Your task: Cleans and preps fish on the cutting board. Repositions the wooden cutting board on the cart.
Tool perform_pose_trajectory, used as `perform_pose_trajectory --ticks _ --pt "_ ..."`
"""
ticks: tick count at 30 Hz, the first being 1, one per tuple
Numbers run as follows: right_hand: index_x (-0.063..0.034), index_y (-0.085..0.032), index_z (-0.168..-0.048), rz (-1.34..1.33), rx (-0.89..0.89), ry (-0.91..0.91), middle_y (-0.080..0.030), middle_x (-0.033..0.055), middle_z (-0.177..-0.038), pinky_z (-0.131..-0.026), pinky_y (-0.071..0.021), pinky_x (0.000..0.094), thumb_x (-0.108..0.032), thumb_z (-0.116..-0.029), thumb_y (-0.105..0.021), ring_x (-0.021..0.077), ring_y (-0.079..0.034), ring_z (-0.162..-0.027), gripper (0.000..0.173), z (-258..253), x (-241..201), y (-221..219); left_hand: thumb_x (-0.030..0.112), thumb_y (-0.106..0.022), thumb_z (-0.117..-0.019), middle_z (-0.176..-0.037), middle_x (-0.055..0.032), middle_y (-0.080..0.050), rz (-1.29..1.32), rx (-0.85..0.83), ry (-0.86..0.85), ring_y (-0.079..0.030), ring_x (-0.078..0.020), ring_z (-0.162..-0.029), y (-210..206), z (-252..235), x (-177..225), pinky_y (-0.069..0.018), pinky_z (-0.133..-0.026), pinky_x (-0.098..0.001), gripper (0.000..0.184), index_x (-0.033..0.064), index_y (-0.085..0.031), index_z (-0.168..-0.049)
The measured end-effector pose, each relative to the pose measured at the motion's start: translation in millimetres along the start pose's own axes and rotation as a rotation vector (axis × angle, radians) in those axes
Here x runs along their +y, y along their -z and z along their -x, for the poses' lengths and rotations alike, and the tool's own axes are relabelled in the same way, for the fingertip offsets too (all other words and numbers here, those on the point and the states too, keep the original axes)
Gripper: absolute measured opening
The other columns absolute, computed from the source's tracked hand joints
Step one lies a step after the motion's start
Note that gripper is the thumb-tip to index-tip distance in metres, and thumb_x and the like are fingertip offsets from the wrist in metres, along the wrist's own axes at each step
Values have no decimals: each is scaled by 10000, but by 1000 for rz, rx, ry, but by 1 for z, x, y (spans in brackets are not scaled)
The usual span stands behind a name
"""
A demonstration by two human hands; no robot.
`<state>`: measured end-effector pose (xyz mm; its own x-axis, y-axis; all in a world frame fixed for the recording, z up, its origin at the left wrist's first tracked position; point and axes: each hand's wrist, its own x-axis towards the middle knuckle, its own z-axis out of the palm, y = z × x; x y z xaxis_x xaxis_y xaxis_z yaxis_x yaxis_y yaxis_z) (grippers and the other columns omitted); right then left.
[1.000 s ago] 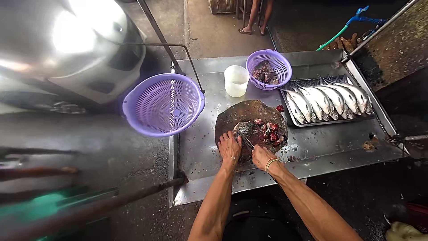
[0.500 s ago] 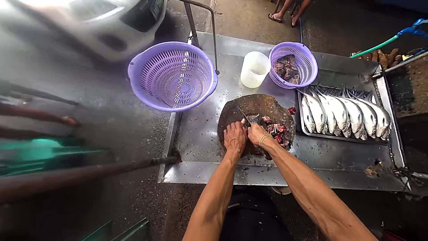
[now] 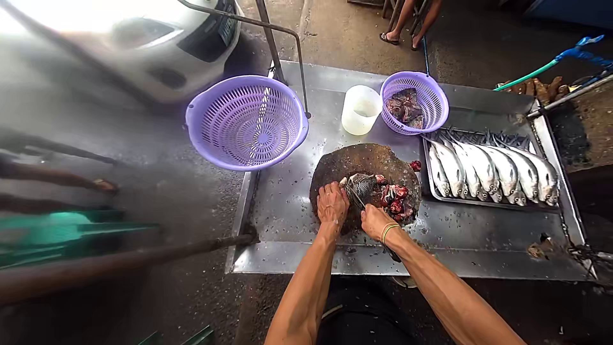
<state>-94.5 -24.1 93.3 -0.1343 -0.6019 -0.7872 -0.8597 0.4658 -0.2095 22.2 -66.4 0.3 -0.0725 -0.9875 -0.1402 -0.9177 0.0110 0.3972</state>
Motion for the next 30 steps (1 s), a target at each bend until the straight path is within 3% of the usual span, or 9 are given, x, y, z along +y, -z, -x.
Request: perform_pose_trajectory --ticks 4,8,14,18,21,23,25,28,30 --pt "-74 -518 -1392 -40 194 -6 -700 184 -1205 -937 -552 561 -345 -1079 -372 355 -681 -1155 439 -36 -26 -20 332 -437 -1047 -1196 -213 -696 6 144 -84 -642 -419 -1172 -7 3 -10 -541 -936 -535 444 11 -677 -1237" --pt "-47 -524 -1394 -6 110 0 -653 204 -1307 -978 -530 578 -301 -1068 -413 368 -647 -1219 428 -20 -15 -13 315 -480 -1025 -1153 -210 -705 62 260 -100 -651 -422 -1137 -10 3 -14 -526 -938 -563 410 21 -688 -1222" --pt "-13 -601 -1296 80 -15 -77 -638 216 -1328 -948 -521 622 -204 -939 -626 385 -626 -1241 406 32 0 -11 243 -575 -985 -1016 -239 -722 156 258 -186 -701 -417 -1006 17 20 -31 -535 -937 -565 351 -71 -686 -1096" --pt "-11 -594 -1311 16 8 -82 -632 211 -1343 -970 -514 606 -204 -942 -624 376 -618 -1256 418 31 1 -25 253 -619 -947 -901 -226 -717 147 240 -296 -720 -405 -884 31 37 -61 -566 -833 -554 334 -67 -691 -1006" --pt "0 -591 -1325 -84 13 -84 -629 221 -1344 -1016 -503 577 -237 -985 -566 360 -619 -1260 415 24 12 -36 294 -622 -950 -955 -209 -729 112 53 -401 -721 -394 -942 45 36 -61 -561 -878 -560 358 -26 -701 -1090" --pt "5 -583 -1322 -206 6 -95 -647 224 -1282 -942 -549 532 -271 -1050 -467 337 -681 -1128 405 25 21 -44 293 -655 -931 -953 -198 -738 83 1 -583 -723 -390 -945 47 39 -59 -564 -874 -564 336 -2 -723 -1080" --pt "8 -570 -1291 -387 -29 -102 -659 209 -1104 -785 -579 476 -329 -1098 -378 296 -702 -877 434 31 36 -57 297 -687 -897 -847 -155 -734 77 87 -837 -731 -352 -843 38 39 -66 -582 -783 -529 278 27 -734 -944" --pt "-27 -537 -1273 -705 -98 -105 -600 125 -811 -568 -561 399 -422 -1108 -378 218 -613 -570 457 49 69 -94 309 -679 -879 -754 -97 -708 84 141 -1104 -719 -283 -768 31 25 -71 -581 -729 -456 243 71 -707 -839" --pt "-64 -523 -1272 -889 -120 -125 -569 88 -726 -500 -542 383 -457 -1100 -401 196 -570 -494 446 66 91 -122 327 -688 -874 -756 -84 -711 95 115 -1202 -717 -273 -771 37 6 -60 -583 -742 -452 244 85 -718 -865"
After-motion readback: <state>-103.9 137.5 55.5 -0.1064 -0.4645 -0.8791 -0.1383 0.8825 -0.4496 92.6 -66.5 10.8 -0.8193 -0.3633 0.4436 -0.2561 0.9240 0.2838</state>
